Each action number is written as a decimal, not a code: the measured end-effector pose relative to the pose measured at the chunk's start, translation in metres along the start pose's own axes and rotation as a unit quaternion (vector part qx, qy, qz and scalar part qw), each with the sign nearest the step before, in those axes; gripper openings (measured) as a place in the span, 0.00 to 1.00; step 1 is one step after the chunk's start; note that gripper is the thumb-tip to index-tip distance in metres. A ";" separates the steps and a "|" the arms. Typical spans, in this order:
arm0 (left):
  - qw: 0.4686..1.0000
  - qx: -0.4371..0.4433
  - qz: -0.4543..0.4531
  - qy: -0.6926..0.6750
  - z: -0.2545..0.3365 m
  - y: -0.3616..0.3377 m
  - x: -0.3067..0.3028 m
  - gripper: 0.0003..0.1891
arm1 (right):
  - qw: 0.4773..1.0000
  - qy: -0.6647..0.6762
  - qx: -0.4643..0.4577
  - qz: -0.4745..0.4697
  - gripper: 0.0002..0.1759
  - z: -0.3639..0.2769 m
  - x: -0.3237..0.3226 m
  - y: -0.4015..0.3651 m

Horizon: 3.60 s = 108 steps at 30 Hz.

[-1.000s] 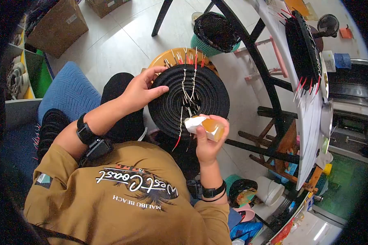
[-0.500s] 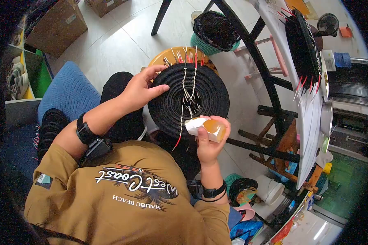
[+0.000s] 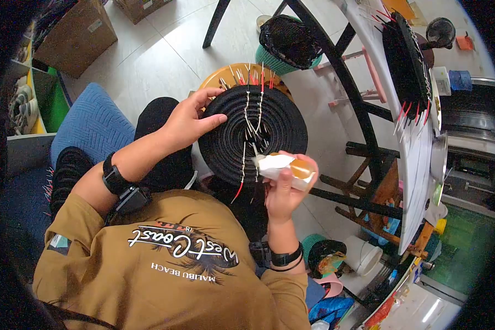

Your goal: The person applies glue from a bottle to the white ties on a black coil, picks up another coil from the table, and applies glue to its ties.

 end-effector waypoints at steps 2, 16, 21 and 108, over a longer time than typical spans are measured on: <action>1.000 -0.021 -0.019 -0.001 -0.002 0.000 0.002 0.26 | 0.999 0.027 0.007 0.025 0.25 -0.007 -0.004 0.007; 0.991 -0.050 -0.052 -0.112 0.010 0.007 0.001 0.19 | 0.858 0.227 -0.407 0.215 0.25 -0.169 -0.177 0.018; 0.964 -0.204 -0.132 -0.107 0.037 0.009 -0.011 0.15 | 0.871 0.191 -0.367 0.266 0.26 -0.159 -0.207 0.001; 0.963 0.086 0.036 0.252 0.031 -0.015 0.008 0.36 | 0.999 0.047 0.009 0.026 0.21 -0.012 0.004 0.080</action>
Point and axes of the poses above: each hand's wrist, its own y-axis towards the middle knuckle, its own x-axis out of the palm, z = x × y, the point moved 6 cm from there along y, towards the middle knuckle, and after that the axes turned 4 degrees about z, right-handed, at the moved point
